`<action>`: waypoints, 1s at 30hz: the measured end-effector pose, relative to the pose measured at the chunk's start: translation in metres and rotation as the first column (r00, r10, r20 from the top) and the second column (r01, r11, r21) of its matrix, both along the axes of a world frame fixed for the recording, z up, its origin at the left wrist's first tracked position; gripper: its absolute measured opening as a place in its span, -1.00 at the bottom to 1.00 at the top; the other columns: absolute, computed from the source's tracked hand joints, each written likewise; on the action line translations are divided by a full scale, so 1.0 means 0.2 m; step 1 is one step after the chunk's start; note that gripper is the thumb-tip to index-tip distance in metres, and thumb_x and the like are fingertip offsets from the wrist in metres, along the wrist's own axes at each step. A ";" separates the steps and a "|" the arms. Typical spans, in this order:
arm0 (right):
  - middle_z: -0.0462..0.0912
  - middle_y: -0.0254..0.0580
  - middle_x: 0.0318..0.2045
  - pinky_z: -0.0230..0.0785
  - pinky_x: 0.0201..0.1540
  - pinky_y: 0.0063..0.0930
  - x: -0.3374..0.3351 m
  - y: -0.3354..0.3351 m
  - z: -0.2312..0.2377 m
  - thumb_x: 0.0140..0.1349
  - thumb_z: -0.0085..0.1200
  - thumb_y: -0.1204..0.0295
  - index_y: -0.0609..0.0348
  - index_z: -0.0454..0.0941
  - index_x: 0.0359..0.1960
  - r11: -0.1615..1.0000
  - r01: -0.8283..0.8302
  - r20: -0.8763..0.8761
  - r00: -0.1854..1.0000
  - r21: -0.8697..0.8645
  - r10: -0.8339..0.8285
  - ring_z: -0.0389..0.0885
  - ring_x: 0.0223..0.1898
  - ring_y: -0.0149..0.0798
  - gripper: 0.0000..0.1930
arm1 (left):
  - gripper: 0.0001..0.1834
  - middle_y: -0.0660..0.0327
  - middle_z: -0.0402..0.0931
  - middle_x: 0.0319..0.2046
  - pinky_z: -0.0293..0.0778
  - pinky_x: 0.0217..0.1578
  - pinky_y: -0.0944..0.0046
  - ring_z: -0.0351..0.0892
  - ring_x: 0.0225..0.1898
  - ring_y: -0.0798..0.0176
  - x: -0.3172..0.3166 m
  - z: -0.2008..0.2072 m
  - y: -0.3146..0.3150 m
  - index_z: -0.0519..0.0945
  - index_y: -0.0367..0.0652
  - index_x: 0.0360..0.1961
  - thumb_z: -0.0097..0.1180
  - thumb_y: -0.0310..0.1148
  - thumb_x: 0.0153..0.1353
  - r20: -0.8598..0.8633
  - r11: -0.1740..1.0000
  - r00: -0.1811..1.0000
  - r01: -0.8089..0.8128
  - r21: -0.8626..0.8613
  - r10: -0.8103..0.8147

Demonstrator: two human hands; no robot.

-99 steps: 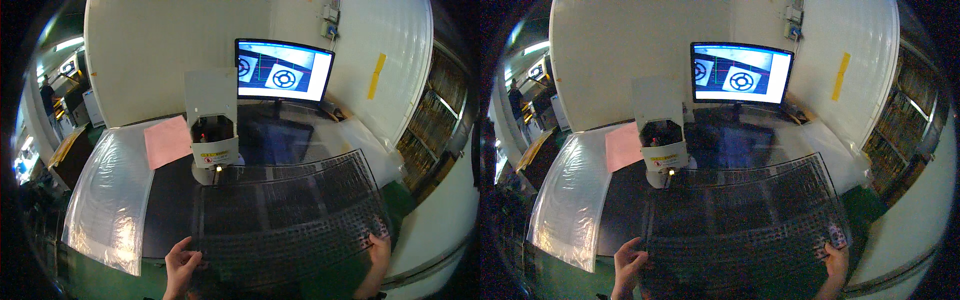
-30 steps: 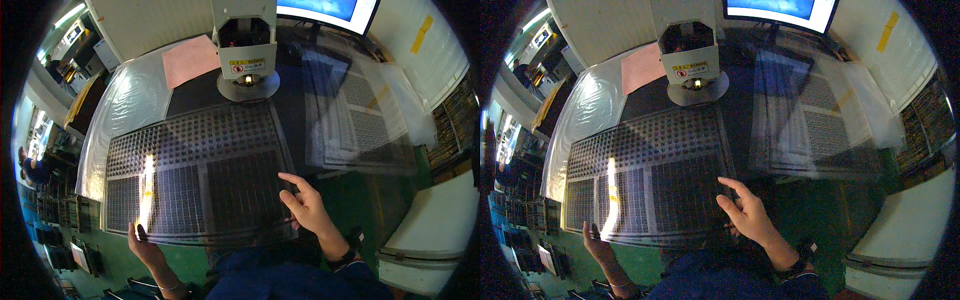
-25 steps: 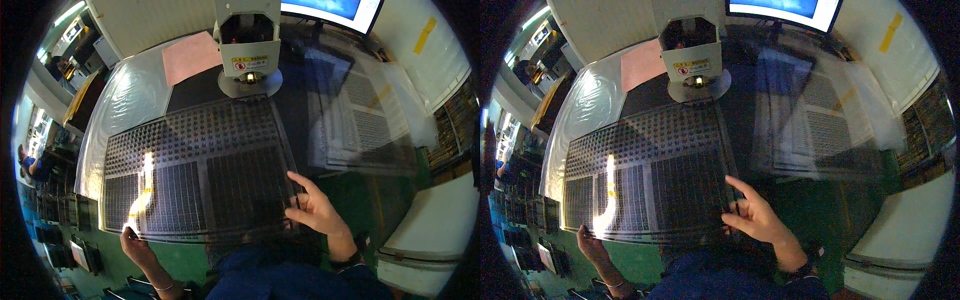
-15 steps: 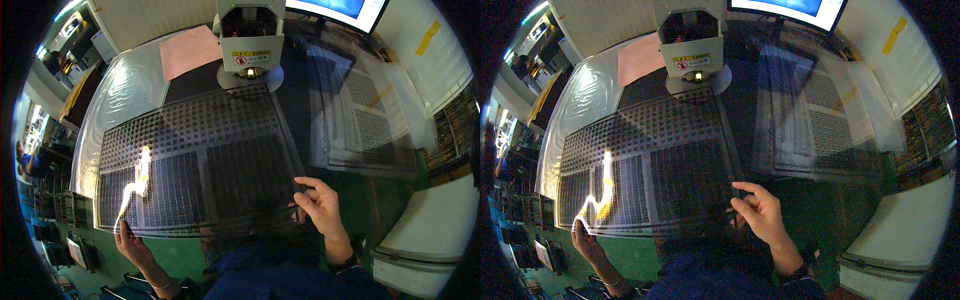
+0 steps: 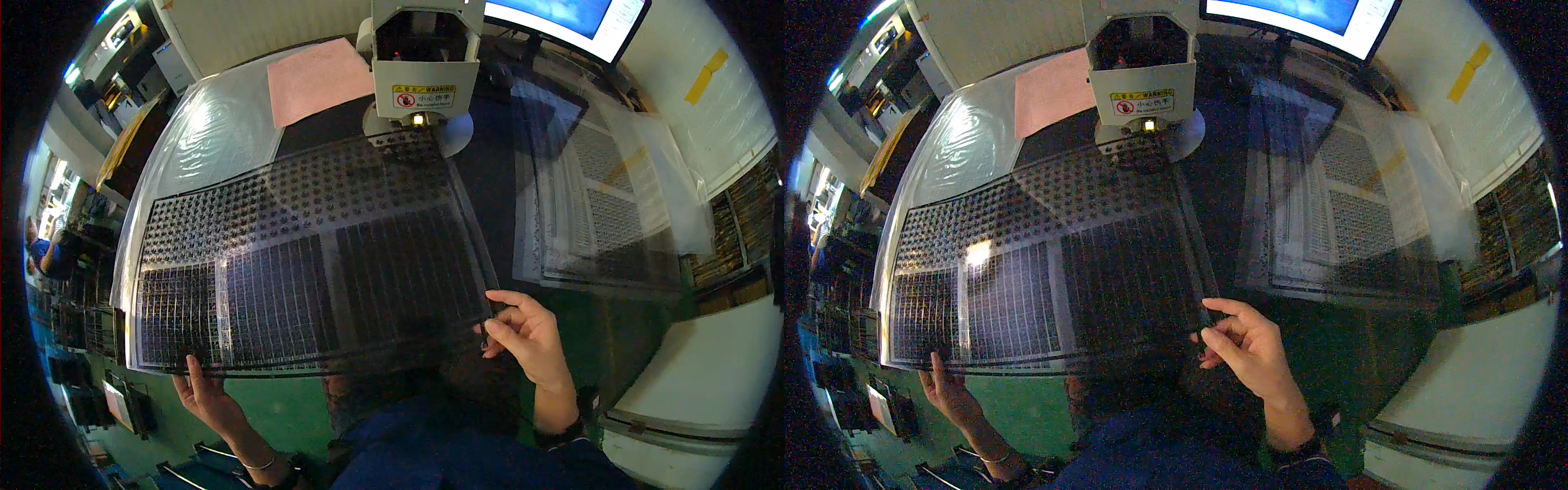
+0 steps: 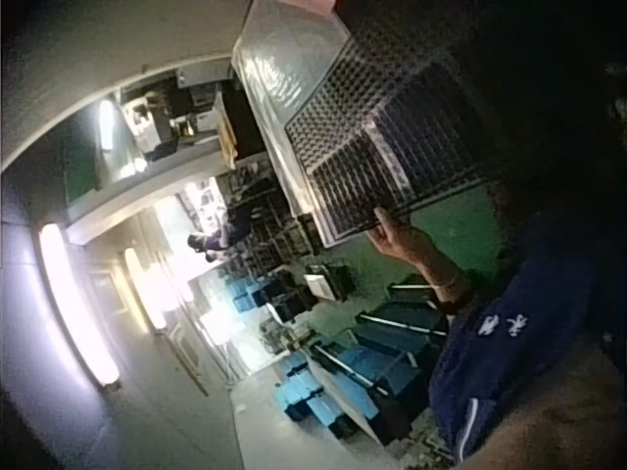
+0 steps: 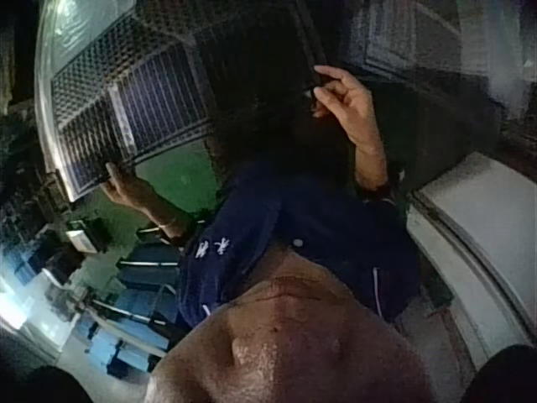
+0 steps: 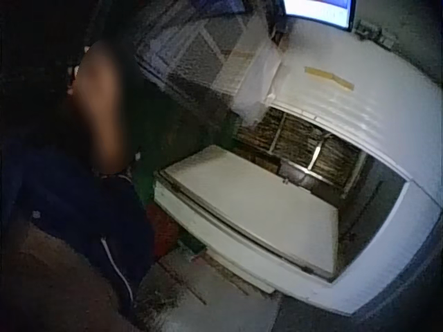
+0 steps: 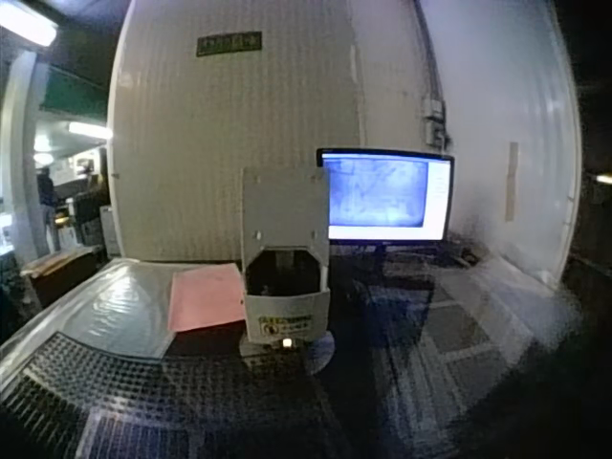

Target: The person is inspecting large mesh or stencil sheets using a specialized optical inspection machine and computer monitor, then placing them into protective plastic sleeves.

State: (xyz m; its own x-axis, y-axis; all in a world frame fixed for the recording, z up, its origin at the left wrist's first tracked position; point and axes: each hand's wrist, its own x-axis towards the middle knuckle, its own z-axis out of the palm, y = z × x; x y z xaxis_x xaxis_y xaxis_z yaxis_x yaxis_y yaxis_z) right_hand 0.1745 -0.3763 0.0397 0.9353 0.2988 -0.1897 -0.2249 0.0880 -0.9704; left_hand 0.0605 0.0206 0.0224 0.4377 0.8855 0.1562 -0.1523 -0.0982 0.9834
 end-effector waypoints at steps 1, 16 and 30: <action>0.59 -0.09 -0.40 0.53 -0.44 -0.53 0.01 0.01 0.01 0.16 -0.01 0.57 0.27 0.29 0.04 1.000 0.013 0.025 1.000 -0.014 -0.013 0.54 -0.47 -0.44 -0.62 | -0.72 0.23 0.49 -0.22 0.37 -0.29 0.34 0.47 -0.26 0.35 -0.01 -0.01 0.01 0.41 -0.11 -0.13 0.07 -0.32 0.14 0.006 1.000 1.000 0.007 -0.006 -0.007; 0.59 -0.12 -0.41 0.52 -0.46 -0.56 0.05 0.02 0.02 0.16 0.00 0.56 0.25 0.30 0.04 0.999 0.046 0.043 0.998 -0.007 -0.045 0.53 -0.48 -0.47 -0.62 | -0.76 0.24 0.50 -0.23 0.43 -0.30 0.37 0.50 -0.26 0.36 0.07 -0.01 0.00 0.44 -0.15 -0.16 0.06 -0.39 0.13 0.077 0.998 0.997 0.025 -0.053 -0.021; 0.60 -0.08 -0.40 0.53 -0.48 -0.55 0.07 0.03 0.03 0.16 0.01 0.54 0.27 0.30 0.03 0.999 0.049 0.051 0.997 0.024 -0.050 0.56 -0.51 -0.44 -0.62 | -0.79 0.23 0.52 -0.28 0.45 -0.46 0.46 0.52 -0.36 0.43 0.12 0.00 -0.03 0.46 -0.15 -0.16 0.04 -0.43 0.15 0.121 0.998 0.992 -0.011 -0.060 0.019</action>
State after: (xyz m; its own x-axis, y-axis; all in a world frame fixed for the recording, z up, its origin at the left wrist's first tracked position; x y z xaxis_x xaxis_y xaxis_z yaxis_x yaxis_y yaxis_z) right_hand 0.1875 -0.3701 0.0460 0.9573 0.2558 -0.1343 -0.1692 0.1195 -0.9783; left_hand 0.0844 0.0153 0.0223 0.4052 0.9010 0.1552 -0.2703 -0.0441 0.9618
